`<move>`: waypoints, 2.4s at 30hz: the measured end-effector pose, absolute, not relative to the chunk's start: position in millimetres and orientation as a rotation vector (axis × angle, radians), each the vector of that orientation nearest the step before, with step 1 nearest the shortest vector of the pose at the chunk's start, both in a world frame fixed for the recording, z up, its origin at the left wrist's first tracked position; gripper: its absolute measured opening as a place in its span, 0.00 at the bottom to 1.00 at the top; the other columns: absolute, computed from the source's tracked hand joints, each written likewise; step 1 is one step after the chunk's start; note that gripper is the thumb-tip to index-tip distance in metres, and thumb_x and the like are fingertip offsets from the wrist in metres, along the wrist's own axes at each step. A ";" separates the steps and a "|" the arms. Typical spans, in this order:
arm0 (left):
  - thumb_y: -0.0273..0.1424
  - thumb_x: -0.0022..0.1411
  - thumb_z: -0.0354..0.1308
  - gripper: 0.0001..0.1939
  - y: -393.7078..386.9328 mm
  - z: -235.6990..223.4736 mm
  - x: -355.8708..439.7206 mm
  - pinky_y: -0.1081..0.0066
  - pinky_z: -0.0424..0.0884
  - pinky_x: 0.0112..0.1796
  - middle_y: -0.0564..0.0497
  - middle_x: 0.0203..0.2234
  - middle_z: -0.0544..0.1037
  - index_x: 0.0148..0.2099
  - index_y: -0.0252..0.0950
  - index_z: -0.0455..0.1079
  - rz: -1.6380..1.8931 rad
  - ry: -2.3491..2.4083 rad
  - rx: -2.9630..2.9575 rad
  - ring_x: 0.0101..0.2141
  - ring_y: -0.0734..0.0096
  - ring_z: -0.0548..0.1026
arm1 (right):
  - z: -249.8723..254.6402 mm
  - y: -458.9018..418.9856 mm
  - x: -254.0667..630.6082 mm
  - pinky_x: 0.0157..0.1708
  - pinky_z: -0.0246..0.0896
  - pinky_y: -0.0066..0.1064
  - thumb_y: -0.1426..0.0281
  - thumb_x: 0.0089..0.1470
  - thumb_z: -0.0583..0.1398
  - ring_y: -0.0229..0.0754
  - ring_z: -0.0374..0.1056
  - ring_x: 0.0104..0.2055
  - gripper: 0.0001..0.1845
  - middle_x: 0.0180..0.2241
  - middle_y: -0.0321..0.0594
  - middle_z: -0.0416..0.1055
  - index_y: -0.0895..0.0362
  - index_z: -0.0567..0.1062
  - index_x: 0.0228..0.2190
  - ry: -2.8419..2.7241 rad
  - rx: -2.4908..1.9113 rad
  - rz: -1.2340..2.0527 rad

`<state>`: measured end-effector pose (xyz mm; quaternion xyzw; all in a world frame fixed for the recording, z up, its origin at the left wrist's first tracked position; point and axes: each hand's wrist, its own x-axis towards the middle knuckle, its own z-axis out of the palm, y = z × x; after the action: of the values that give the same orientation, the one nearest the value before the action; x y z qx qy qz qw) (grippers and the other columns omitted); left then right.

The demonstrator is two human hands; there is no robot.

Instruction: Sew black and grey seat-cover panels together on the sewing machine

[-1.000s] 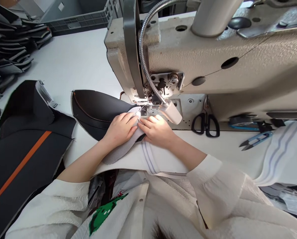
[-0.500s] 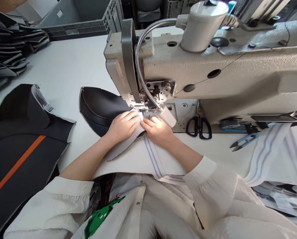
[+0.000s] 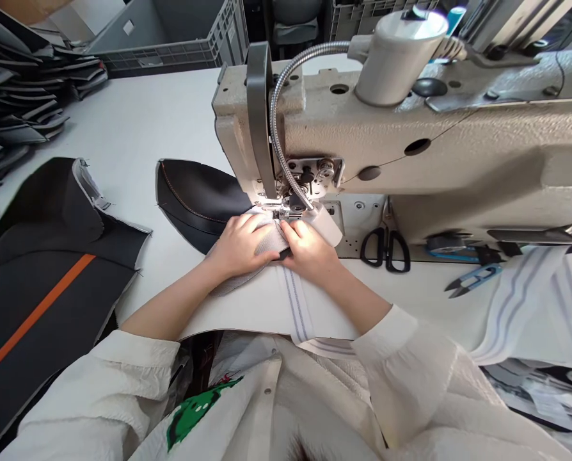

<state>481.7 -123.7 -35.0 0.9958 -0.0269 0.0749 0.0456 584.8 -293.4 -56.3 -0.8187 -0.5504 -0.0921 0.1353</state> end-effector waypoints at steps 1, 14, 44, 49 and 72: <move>0.52 0.59 0.54 0.30 -129.3 -32.2 476.2 0.55 0.64 0.46 0.40 0.54 0.69 0.53 0.34 0.68 0.174 -0.073 3.055 0.50 0.50 0.66 | -55.8 -295.0 585.1 0.38 0.59 0.41 0.58 0.52 0.60 0.52 0.62 0.41 0.31 0.43 0.51 0.70 0.63 0.68 0.53 -1.549 -2.393 -0.241; 0.23 0.60 0.49 0.24 -130.2 -39.4 456.0 0.61 0.69 0.43 0.43 0.57 0.68 0.58 0.32 0.64 0.106 -0.269 3.049 0.43 0.59 0.67 | -57.8 -297.9 582.8 0.44 0.59 0.43 0.66 0.52 0.60 0.51 0.64 0.46 0.25 0.47 0.48 0.71 0.58 0.70 0.52 -1.619 -2.095 -0.118; 0.18 0.62 0.45 0.26 -76.5 -51.5 497.8 0.64 0.61 0.43 0.51 0.43 0.73 0.51 0.51 0.73 0.279 -0.410 3.008 0.42 0.64 0.66 | -66.2 -281.9 574.5 0.41 0.63 0.41 0.67 0.58 0.56 0.48 0.66 0.42 0.17 0.47 0.44 0.73 0.58 0.74 0.47 -1.401 -2.233 -0.216; 0.20 0.63 0.47 0.24 -63.6 -58.8 515.3 0.64 0.60 0.39 0.50 0.39 0.74 0.48 0.52 0.75 0.348 -0.361 2.989 0.40 0.63 0.66 | -63.0 -279.6 576.4 0.40 0.62 0.41 0.68 0.58 0.55 0.48 0.65 0.42 0.18 0.49 0.43 0.73 0.58 0.74 0.49 -1.423 -2.308 -0.256; 0.18 0.62 0.47 0.25 -65.5 -61.3 510.8 0.65 0.59 0.39 0.51 0.39 0.75 0.51 0.51 0.74 0.462 -0.373 2.900 0.39 0.64 0.66 | -60.6 -286.1 572.2 0.45 0.57 0.40 0.62 0.61 0.55 0.48 0.62 0.43 0.21 0.52 0.42 0.70 0.58 0.71 0.52 -1.469 -2.340 -0.252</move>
<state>510.8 -65.5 -61.3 0.9756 -0.1256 0.1555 0.0906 572.2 -286.1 -60.6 -0.8294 -0.5204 -0.0893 0.1826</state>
